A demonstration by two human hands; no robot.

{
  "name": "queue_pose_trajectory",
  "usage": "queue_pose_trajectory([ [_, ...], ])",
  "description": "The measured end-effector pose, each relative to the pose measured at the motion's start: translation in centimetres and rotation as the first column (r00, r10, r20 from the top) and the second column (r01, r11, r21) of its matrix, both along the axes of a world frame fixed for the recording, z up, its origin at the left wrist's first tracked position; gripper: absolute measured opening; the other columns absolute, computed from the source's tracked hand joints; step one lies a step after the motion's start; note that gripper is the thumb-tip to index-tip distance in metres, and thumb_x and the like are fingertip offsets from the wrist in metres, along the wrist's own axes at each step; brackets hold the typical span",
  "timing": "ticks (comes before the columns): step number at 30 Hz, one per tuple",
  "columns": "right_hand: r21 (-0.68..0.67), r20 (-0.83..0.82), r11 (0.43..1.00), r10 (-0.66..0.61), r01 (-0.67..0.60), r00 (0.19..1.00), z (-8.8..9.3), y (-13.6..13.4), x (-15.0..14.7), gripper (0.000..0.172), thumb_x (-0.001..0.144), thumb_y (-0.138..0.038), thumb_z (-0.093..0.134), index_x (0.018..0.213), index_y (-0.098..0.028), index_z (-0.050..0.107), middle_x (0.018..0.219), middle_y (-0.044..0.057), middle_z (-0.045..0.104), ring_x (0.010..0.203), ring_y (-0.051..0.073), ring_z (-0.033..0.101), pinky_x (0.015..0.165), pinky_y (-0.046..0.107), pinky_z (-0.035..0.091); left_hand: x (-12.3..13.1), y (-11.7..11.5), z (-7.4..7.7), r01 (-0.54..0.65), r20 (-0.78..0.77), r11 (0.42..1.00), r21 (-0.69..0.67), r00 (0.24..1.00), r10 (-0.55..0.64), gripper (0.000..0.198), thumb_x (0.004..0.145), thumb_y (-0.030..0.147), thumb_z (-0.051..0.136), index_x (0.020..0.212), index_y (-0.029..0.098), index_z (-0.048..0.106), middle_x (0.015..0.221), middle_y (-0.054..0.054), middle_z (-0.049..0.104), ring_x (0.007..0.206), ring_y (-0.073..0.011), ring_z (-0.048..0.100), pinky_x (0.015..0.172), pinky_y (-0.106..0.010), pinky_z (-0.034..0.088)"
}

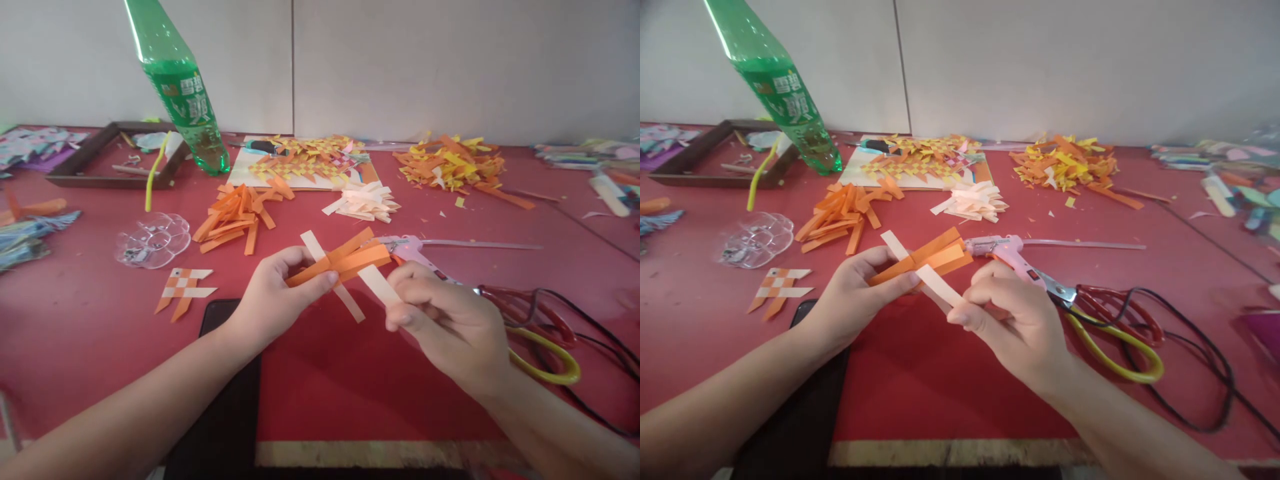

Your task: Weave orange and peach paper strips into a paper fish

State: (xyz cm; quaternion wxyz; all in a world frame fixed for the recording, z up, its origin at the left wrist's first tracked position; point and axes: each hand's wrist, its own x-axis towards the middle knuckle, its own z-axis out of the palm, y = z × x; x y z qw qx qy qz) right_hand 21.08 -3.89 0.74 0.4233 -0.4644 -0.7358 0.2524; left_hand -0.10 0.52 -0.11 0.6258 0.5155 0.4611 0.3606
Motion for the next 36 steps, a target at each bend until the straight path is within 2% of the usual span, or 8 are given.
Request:
queue_pose_trajectory([
  [5,-0.012,0.051,0.999,-0.043,0.044,0.998,-0.2,0.0,-0.9,0.025,0.089,-0.038,0.065,0.069,-0.022,0.066,0.067,-0.001,0.063,0.056,0.01,0.054,0.049,0.023,0.041,0.3,-0.1,0.1,0.119,0.063,0.992,0.04,0.991,-0.122,0.023,0.082,0.032,0.073,0.098,0.017,0.068,0.101,-0.004,0.074,0.096,-0.0197,0.069,0.086,-0.029,0.052],
  [11,-0.241,0.069,0.957,-0.151,0.164,0.986,-0.4,-0.1,-1.7,0.034,0.088,-0.043,0.062,0.062,-0.021,0.062,0.056,-0.001,0.064,0.05,0.011,0.055,0.047,0.024,0.044,0.8,-0.5,0.3,0.195,0.027,0.973,0.122,0.979,-0.2,0.018,0.08,0.023,0.074,0.093,0.017,0.063,0.098,-0.005,0.073,0.093,-0.0198,0.07,0.083,-0.029,0.053],
  [18,-0.142,0.13,0.953,-0.251,0.268,0.959,-0.2,-0.1,-2.0,0.043,0.087,-0.042,0.064,0.051,-0.02,0.053,0.043,-0.005,0.047,0.039,0.007,0.037,0.038,0.023,0.03,0.5,-0.8,0.9,0.282,0.218,0.957,0.068,0.932,-0.29,0.023,0.079,0.024,0.076,0.098,0.018,0.065,0.097,-0.005,0.074,0.097,-0.0204,0.07,0.088,-0.031,0.054],
  [23,-0.045,0.179,0.964,-0.251,0.263,0.951,-0.2,-0.1,-2.1,0.043,0.085,-0.04,0.067,0.049,-0.02,0.052,0.047,-0.003,0.053,0.042,0.008,0.044,0.041,0.023,0.036,0.6,-0.7,0.5,0.221,0.227,0.975,0.018,0.949,-0.219,0.017,0.086,0.033,0.07,0.082,0.017,0.068,0.089,-0.004,0.075,0.085,-0.0162,0.071,0.079,-0.026,0.055],
  [28,-0.037,0.142,0.985,-0.159,0.166,0.977,-0.6,-0.1,-1.7,0.021,0.089,-0.034,0.061,0.072,-0.022,0.062,0.065,0.0,0.066,0.056,0.012,0.058,0.054,0.026,0.047,0.6,-0.3,0.0,0.058,0.197,0.991,-0.118,0.98,-0.034,0.023,0.083,0.04,0.072,0.083,0.017,0.068,0.081,-0.001,0.072,0.072,-0.0115,0.066,0.068,-0.021,0.052],
  [30,-0.104,0.116,0.974,-0.188,0.2,0.975,-0.7,-0.2,-1.5,0.011,0.09,-0.032,0.06,0.085,-0.022,0.062,0.069,0.0,0.069,0.058,0.013,0.062,0.055,0.026,0.049,0.4,-0.1,-0.1,-0.008,0.163,0.99,-0.137,0.986,0.03,0.026,0.081,0.041,0.073,0.084,0.017,0.067,0.079,0.0,0.071,0.071,-0.0118,0.065,0.067,-0.022,0.05],
  [32,-0.172,0.111,0.961,-0.201,0.218,0.973,-0.7,-0.2,-1.3,0.01,0.088,-0.031,0.063,0.093,-0.023,0.06,0.07,-0.001,0.071,0.057,0.013,0.064,0.054,0.025,0.05,0.2,0.1,-0.3,-0.009,0.062,0.995,-0.095,0.998,0.015,0.026,0.082,0.043,0.071,0.085,0.017,0.066,0.08,-0.001,0.07,0.073,-0.0135,0.065,0.067,-0.023,0.049],
  [36,-0.22,0.161,0.969,-0.077,0.112,0.984,-0.9,-0.1,-0.9,0.009,0.085,-0.029,0.064,0.087,-0.023,0.058,0.069,-0.001,0.072,0.059,0.013,0.067,0.055,0.023,0.051,0.3,0.1,-0.7,0.12,-0.293,0.988,0.097,0.952,-0.086,0.025,0.087,0.041,0.062,0.08,0.017,0.065,0.077,-0.003,0.068,0.07,-0.0165,0.064,0.064,-0.027,0.049],
])
